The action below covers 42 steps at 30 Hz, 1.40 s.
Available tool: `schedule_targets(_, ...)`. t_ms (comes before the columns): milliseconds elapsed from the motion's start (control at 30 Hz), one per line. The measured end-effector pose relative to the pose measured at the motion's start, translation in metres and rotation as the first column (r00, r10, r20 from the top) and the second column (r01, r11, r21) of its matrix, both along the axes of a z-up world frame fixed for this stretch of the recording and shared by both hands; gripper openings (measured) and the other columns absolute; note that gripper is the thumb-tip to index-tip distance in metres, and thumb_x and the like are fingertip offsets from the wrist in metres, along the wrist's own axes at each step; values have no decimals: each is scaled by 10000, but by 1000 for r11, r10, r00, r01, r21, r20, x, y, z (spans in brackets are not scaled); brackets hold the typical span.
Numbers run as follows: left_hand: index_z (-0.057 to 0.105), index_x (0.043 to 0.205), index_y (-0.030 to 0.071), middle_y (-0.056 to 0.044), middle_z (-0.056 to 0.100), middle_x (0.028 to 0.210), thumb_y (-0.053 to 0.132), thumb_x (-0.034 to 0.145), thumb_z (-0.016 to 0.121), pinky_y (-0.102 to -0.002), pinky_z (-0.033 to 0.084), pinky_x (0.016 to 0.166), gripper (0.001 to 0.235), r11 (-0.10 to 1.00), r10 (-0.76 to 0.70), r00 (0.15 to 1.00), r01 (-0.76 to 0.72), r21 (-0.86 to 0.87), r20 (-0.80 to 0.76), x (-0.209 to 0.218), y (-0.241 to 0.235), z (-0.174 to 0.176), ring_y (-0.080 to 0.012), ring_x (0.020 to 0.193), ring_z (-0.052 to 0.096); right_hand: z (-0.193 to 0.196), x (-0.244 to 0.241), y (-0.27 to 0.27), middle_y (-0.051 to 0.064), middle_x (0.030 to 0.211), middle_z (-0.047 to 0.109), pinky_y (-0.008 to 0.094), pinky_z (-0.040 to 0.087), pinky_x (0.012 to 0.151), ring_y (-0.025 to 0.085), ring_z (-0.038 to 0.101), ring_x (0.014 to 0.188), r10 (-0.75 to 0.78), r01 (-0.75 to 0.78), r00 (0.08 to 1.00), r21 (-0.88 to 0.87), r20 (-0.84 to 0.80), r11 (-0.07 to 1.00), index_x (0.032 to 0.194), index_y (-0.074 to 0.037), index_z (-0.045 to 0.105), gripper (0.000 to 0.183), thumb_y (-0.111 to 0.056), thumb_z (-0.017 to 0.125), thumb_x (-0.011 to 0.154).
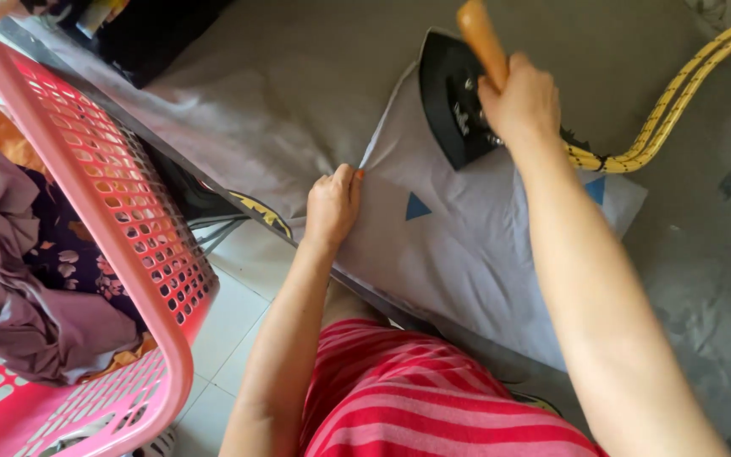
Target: Ironing and folding clothes on a flat surface.
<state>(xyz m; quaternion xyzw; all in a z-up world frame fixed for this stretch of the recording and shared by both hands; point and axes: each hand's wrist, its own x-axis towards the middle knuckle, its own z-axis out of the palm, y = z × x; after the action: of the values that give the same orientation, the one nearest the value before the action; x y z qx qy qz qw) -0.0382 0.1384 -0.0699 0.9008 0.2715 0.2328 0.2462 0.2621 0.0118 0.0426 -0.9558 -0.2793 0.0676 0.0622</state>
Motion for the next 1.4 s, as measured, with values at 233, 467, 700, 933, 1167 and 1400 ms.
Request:
schedule_targets(233,607,877,177,-106,615,589,282,1020,619,-424,571,590,178,999,-16,999,17,-27,36,-2,1,11,-326,592,683,38,-123,-46,330,917,711,594,590,772,528,717,919,-16,7,985,-55,-171,998,1169,-17,613,581,-562,670,976)
schedule_targets(467,610,865,119,-178,606,608,209,1024,637,-505,534,591,185,994,-41,999,41,-100,-5,-3,0,30,-410,625,664,35,-217,-154,218,808,725,559,628,637,445,753,722,75,-118,949,-124,-307,985,1133,-135,521,382,-467,568,949)
schedule_targets(700,647,927,163,-159,617,656,288,1080,595,-505,518,610,204,984,-39,997,27,-175,-62,-7,4,31,-406,679,673,41,-106,-231,308,928,740,572,590,804,503,735,928,-499,465,850,-207,-167,861,1160,-73,540,428,-486,523,1046)
schedule_targets(933,683,956,-16,-159,658,675,187,1026,609,-386,468,535,227,949,-19,996,-9,-316,-88,-7,2,71,-269,514,537,-30,-57,-475,294,878,714,544,577,582,487,712,688,-691,696,717,-41,88,717,1126,69,599,381,-303,682,1130)
schedule_targets(1167,711,931,-43,-127,668,695,291,881,708,-345,472,549,337,907,-117,911,-64,-415,-395,-66,-7,104,-231,564,569,72,-160,-395,305,1205,524,546,474,811,483,560,1001,-404,401,865,75,296,913,1422,12,455,624,-127,808,926)
schedule_targets(1400,440,1462,146,-178,661,1033,-36,971,569,-248,518,657,540,213,158,968,159,-964,195,-59,-36,168,-167,796,635,-51,-277,-365,220,1612,430,610,298,1196,411,432,1467,36,-56,988,132,153,990,1480,-181,556,736,-595,602,874)
